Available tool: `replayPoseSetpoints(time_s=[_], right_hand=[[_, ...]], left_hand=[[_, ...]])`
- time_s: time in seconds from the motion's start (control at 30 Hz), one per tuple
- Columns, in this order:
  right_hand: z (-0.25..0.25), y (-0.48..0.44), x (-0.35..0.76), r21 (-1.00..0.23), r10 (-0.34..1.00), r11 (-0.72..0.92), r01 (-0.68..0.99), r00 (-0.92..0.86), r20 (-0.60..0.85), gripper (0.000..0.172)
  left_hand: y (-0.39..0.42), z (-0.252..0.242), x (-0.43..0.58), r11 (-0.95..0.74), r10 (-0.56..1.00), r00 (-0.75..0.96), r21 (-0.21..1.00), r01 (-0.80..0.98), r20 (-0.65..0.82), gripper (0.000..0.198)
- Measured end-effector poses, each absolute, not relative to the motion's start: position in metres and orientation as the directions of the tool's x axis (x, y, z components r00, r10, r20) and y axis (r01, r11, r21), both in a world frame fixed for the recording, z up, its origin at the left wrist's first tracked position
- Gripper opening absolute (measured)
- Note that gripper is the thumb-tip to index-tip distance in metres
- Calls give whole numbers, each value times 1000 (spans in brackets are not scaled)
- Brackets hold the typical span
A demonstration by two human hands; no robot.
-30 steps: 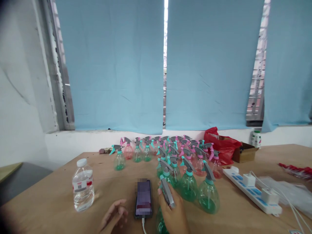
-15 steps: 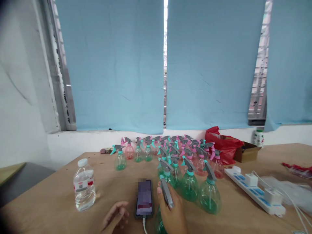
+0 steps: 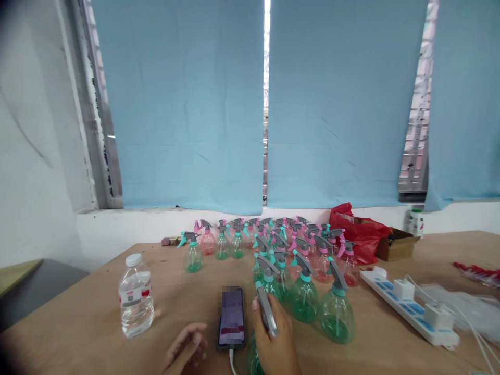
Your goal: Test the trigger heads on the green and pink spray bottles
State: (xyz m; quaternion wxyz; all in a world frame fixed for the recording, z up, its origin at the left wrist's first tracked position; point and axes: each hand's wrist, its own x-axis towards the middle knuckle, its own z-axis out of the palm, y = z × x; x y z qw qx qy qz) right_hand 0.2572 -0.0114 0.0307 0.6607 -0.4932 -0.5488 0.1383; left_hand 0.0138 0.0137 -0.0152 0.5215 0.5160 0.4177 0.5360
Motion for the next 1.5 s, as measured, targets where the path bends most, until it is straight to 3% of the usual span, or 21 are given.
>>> replayPoseSetpoints(time_s=[0.23, 0.9, 1.5], right_hand=[[36, -13, 257, -787, 753, 492, 372, 271, 599, 36], [36, -14, 259, -808, 785, 491, 325, 236, 573, 38], [39, -15, 254, -799, 741, 485, 356, 318, 591, 37]], left_hand=[[15, -20, 13, -120, 989, 70, 986, -119, 129, 63], [13, -14, 13, -97, 991, 83, 991, -88, 105, 65], [11, -11, 14, -97, 991, 85, 991, -89, 104, 64]])
